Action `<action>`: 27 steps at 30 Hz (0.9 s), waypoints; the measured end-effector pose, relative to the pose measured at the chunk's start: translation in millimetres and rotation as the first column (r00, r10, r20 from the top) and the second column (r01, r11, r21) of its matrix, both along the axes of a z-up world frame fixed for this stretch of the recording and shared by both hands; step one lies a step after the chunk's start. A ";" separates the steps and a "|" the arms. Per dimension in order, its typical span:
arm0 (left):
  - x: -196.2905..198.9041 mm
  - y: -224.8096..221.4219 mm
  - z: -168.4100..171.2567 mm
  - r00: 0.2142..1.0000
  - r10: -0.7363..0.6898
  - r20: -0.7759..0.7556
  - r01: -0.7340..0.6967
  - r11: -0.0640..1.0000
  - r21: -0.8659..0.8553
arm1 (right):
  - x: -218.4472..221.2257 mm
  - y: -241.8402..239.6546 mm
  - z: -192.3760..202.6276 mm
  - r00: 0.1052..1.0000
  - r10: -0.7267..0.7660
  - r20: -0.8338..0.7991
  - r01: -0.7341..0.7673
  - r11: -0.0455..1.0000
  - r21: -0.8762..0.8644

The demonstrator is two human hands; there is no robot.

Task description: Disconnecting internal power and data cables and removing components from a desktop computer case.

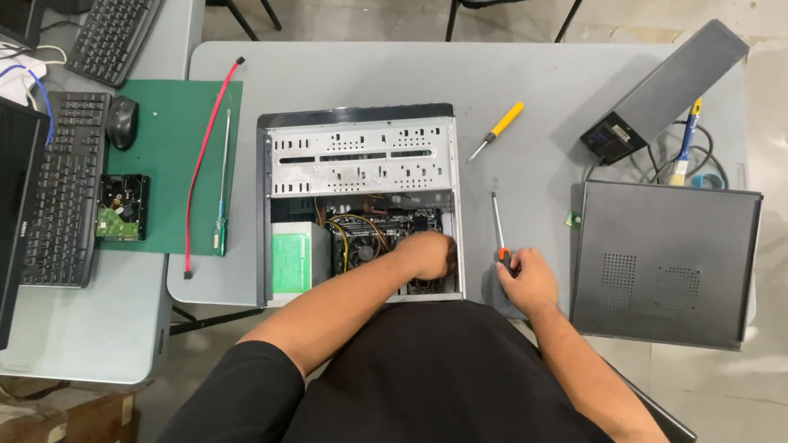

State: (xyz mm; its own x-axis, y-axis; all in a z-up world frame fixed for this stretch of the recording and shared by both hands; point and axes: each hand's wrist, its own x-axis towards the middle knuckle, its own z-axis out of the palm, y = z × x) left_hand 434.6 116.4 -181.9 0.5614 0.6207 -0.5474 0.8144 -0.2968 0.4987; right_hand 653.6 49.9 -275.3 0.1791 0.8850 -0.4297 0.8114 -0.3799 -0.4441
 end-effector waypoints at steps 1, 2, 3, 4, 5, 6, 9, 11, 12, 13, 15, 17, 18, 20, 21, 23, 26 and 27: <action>-1.2 0.6 -10.7 0.999 -0.013 0.043 0.016 0.998 -0.067 | -0.3 1.3 1.3 1.000 -0.001 -0.002 0.001 1.000 -0.005; -4.1 2.0 -6.4 0.999 -0.011 0.043 0.014 0.998 -0.063 | -0.3 1.7 2.4 1.000 0.001 -0.002 -0.001 1.000 -0.001; -7.0 3.6 -1.9 0.999 -0.038 0.026 0.040 0.997 -0.069 | -0.3 2.1 3.4 1.000 0.001 -0.002 -0.001 1.000 -0.008; -9.5 5.3 2.5 0.998 -0.065 0.009 0.065 0.995 -0.075 | 0.0 2.6 4.5 1.000 0.001 -0.001 -0.001 1.000 -0.015; -14.6 7.8 15.4 0.998 -0.067 0.007 0.068 0.995 -0.070 | 0.2 3.6 5.8 1.000 -0.001 -0.002 0.001 1.000 -0.011; -19.3 10.4 28.0 0.999 -0.017 -0.035 0.017 1.000 0.006 | 0.7 4.8 6.8 1.000 0.006 -0.002 -0.006 1.000 -0.017; -37.9 14.1 45.0 0.989 0.113 -0.093 -0.102 0.988 0.118 | 4.5 5.4 0.5 1.000 0.008 0.002 -0.008 1.000 -0.029; -53.1 18.9 30.0 0.975 0.192 -0.115 -0.174 0.973 0.149 | 8.9 5.9 -12.5 1.000 0.007 0.003 -0.007 0.999 -0.041; -61.5 22.7 13.1 0.958 0.234 -0.166 -0.187 0.948 0.258 | 11.6 6.5 -21.4 1.000 0.012 0.001 -0.012 1.000 -0.012; -71.7 24.9 -4.1 0.935 0.285 -0.213 -0.194 0.911 0.365 | 13.0 7.5 -30.9 1.000 0.023 -0.001 -0.023 1.000 0.017; -80.7 29.3 -13.8 0.932 0.316 -0.175 -0.238 0.901 0.362 | 15.1 5.5 -36.5 1.000 0.018 -0.003 -0.018 1.000 0.023; -92.2 28.7 -20.9 0.925 0.352 -0.145 -0.283 0.890 0.358 | 12.1 4.2 -42.3 1.000 0.018 -0.013 -0.017 1.000 0.026; -96.1 25.9 -23.9 0.923 0.378 -0.068 -0.333 0.876 0.348 | 11.1 2.9 -44.9 1.000 0.031 0.002 -0.031 0.998 0.052; -100.4 26.3 -34.2 0.917 0.399 0.013 -0.382 0.865 0.325 | 13.9 4.4 -45.5 0.999 0.040 0.024 -0.041 0.997 0.069; -102.9 26.6 -42.2 0.876 0.483 -0.005 -0.450 0.819 0.357 | 15.4 5.0 -44.8 0.999 0.004 -0.052 0.000 0.996 0.092; -104.1 28.2 -47.4 0.826 0.564 -0.014 -0.516 0.766 0.384 | 11.6 7.4 -29.6 0.992 -0.029 -0.119 0.042 0.993 0.109; -107.7 30.5 -45.4 0.812 0.583 0.029 -0.557 0.759 0.339 | -16.4 15.0 19.3 0.969 -0.146 -0.199 0.197 0.943 0.269; -110.1 34.2 -48.7 0.842 0.540 0.017 -0.521 0.803 0.290 | -30.0 21.3 40.1 0.961 -0.029 -0.275 0.153 0.884 0.442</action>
State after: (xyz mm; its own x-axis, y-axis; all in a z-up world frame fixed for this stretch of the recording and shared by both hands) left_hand 324.5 150.6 -230.7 0.0709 0.9396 -0.3348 0.9113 0.0755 0.4047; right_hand 623.6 71.2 -235.2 0.2084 0.9777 -0.0254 0.6197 -0.1521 -0.7699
